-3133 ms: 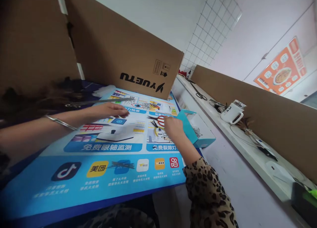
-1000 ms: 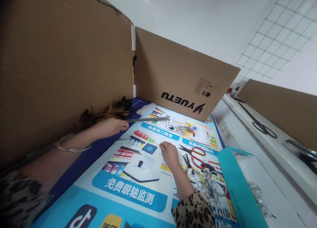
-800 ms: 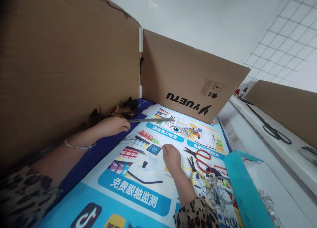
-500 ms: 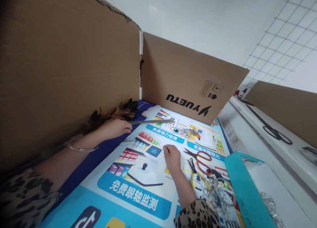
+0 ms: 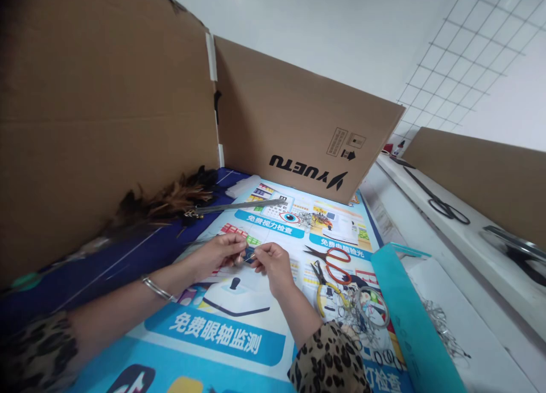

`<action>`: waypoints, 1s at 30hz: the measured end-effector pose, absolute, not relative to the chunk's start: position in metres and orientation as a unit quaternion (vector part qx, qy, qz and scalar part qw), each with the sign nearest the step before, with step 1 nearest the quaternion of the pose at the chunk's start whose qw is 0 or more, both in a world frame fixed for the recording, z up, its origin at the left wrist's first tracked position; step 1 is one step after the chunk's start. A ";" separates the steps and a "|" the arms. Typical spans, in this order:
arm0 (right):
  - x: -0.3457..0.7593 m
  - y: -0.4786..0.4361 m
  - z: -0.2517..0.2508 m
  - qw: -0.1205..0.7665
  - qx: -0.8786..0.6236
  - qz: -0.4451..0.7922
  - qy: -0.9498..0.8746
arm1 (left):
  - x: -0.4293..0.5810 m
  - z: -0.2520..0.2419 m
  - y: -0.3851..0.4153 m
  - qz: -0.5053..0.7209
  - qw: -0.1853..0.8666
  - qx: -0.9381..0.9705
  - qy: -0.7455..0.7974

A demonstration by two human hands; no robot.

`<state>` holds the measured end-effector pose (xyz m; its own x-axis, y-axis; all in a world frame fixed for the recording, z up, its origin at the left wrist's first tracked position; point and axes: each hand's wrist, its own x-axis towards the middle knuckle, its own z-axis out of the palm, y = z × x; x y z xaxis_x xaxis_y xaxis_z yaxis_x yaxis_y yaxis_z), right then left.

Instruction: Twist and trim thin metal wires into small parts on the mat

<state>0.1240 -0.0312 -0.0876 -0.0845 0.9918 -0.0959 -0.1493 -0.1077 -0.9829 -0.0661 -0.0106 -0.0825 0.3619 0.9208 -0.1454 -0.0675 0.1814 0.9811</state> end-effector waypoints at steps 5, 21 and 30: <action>0.123 -0.032 -0.087 0.484 -0.462 0.581 -0.464 | -0.063 -0.081 -0.016 0.387 0.671 0.480 0.410; 0.120 -0.033 -0.089 0.456 -0.464 0.576 -0.495 | -0.059 -0.091 -0.018 0.370 0.646 0.525 0.412; 0.116 -0.034 -0.097 0.436 -0.479 0.568 -0.508 | -0.050 -0.099 -0.027 0.373 0.565 0.584 0.448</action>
